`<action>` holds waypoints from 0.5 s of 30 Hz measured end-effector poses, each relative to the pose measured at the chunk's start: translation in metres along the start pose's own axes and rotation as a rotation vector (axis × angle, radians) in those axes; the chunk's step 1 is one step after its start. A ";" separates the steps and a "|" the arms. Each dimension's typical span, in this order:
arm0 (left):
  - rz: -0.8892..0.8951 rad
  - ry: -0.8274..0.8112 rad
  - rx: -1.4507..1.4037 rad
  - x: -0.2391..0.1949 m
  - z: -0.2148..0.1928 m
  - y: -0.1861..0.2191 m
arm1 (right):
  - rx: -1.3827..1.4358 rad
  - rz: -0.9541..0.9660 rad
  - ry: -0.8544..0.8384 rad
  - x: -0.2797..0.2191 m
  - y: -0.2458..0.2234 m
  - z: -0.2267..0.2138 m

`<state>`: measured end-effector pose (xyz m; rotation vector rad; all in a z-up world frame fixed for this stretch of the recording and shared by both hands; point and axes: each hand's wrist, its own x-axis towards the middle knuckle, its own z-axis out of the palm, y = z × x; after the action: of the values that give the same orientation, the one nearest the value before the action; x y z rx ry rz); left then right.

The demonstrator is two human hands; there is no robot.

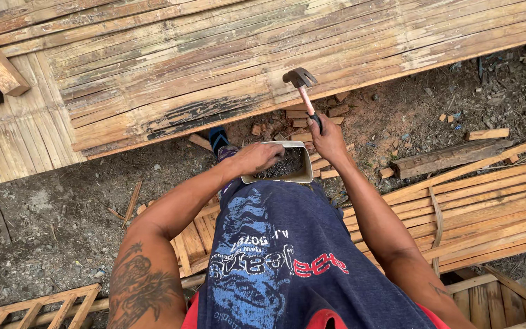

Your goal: The person hammers nails into a wooden plank using a hammer. They repeatedly pick nails from a container and drive them into the wood while standing on a wooden platform.

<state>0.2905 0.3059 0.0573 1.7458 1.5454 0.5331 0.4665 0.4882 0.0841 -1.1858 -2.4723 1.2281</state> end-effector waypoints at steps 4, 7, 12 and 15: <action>-0.010 0.158 -0.123 0.020 -0.038 -0.022 | 0.023 0.118 0.057 -0.004 0.021 -0.005; -0.085 0.425 -0.138 0.046 -0.061 -0.056 | 0.000 0.155 0.134 -0.010 0.030 -0.006; -0.325 0.704 -0.227 0.097 -0.073 -0.093 | -0.015 0.205 0.101 -0.018 0.032 -0.011; -0.387 0.712 -0.146 0.137 -0.074 -0.104 | -0.038 0.150 0.107 -0.013 0.026 -0.017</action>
<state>0.1937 0.4579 0.0058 1.1409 2.1934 1.1067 0.4977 0.4987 0.0791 -1.4309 -2.3771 1.1238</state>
